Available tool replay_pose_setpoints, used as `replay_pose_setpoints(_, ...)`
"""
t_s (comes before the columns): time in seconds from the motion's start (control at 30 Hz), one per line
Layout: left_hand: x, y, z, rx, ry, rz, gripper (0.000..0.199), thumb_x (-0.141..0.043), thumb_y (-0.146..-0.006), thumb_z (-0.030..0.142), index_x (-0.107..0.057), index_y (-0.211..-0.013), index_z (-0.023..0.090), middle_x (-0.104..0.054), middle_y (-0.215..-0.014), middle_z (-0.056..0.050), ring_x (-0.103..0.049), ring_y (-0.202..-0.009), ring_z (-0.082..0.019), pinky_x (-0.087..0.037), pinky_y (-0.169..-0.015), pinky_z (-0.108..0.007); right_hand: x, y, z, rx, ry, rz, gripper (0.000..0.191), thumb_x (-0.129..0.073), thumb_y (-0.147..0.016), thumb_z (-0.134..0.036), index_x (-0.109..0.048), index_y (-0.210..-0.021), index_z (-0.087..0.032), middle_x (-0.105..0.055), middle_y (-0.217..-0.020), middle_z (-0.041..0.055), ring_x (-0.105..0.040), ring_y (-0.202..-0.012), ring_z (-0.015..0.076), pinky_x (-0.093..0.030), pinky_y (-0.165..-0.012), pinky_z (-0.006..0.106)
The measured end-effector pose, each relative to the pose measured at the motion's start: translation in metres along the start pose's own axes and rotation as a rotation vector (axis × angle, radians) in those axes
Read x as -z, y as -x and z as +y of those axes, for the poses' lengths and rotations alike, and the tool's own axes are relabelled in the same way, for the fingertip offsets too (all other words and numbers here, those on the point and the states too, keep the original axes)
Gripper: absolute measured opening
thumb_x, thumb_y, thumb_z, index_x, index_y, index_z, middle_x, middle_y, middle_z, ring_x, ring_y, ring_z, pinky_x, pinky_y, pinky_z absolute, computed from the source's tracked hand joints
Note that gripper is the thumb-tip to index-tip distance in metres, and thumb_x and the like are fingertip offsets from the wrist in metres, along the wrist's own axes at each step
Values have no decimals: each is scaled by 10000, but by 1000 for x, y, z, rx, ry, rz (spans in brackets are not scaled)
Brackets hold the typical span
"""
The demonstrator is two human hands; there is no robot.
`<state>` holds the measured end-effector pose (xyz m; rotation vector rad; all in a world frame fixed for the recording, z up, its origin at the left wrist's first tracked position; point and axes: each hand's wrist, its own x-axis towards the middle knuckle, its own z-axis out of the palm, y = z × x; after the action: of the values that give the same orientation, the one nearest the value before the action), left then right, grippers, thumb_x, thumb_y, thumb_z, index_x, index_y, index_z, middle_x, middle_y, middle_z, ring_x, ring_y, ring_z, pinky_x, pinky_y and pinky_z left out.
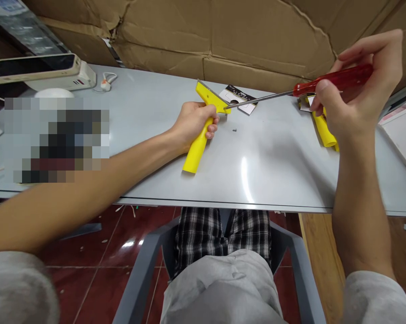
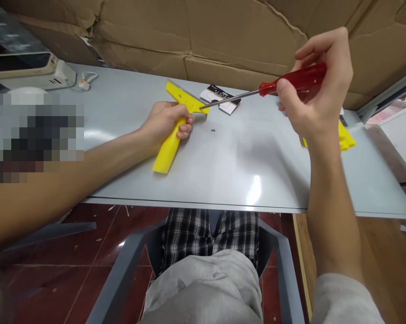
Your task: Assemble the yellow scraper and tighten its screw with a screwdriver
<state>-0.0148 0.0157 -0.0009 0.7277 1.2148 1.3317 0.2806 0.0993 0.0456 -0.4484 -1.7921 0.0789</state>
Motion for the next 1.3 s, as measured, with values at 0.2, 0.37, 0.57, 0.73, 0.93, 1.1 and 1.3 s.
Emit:
replay_pose_setpoints(0.2, 1, -2, -1, -10, -3, 6, 221, -668, -760, 45, -529, -804, 212, -591, -664, 7, -446, -443, -48, -297, -369, -160, 5, -4, -1, -12, 13, -34, 400, -917, -880, -614, -791, -1129, -328, -678, -1100, 6, -560, -762, 116, -412, -641, 337)
replay_pose_setpoints(0.37, 2, -2, -1, -15, -16, -17, 193, -656, -754, 56, -538, -788, 205, -589, -669, 3, -458, -450, -49, -308, -370, -162, 7, -4, 3, 14, 130, -16, 348, -804, -1011, -628, -774, -1032, -282, -643, -982, 13, -521, -722, 97, -429, -648, 344)
replay_pose_setpoints(0.57, 1, -2, 0, -18, -13, 6, 207, -653, -767, 37, -532, -779, 204, -582, -678, 6, -446, -446, -41, -302, -370, -158, 5, -2, -5, -15, 34, -51, 583, -892, -805, -779, -789, -1195, -358, -664, -1195, -2, -569, -728, 99, -446, -645, 354)
replay_pose_setpoints(0.73, 2, -2, -2, -41, -41, -8, 196, -651, -762, 55, -531, -783, 210, -585, -681, 1, -456, -455, -48, -305, -371, -156, 6, -5, -2, -30, -25, -8, 401, -946, -842, -601, -806, -1058, -293, -661, -987, -4, -541, -585, 68, -339, -490, 313)
replay_pose_setpoints(0.93, 4, -2, -4, -74, -86, -20, 202, -647, -743, 84, -513, -799, 224, -598, -693, -2, -468, -458, -54, -327, -376, -162, 4, -3, 8, -114, 23, 37, 614, -927, -769, -798, -710, -866, -232, -598, -681, -35, -603, -458, 136, -277, -376, 331)
replay_pose_setpoints(1.1, 4, -1, -4, -83, -94, -16, 207, -635, -742, 72, -506, -792, 225, -596, -666, 2, -463, -457, -58, -324, -371, -161, 5, -3, 0, -164, 70, -22, 568, -888, -835, -780, -657, -857, -261, -627, -714, -8, -644, -525, 172, -386, -447, 345)
replay_pose_setpoints(1.3, 1, 1, -2, -41, -58, 5, 220, -654, -742, 63, -518, -804, 225, -599, -649, 5, -468, -448, -59, -328, -374, -165, 6, -5, -16, -141, -23, -68, 275, -921, -827, -436, -790, -1027, -301, -694, -817, -27, -723, -635, 171, -466, -480, 325)
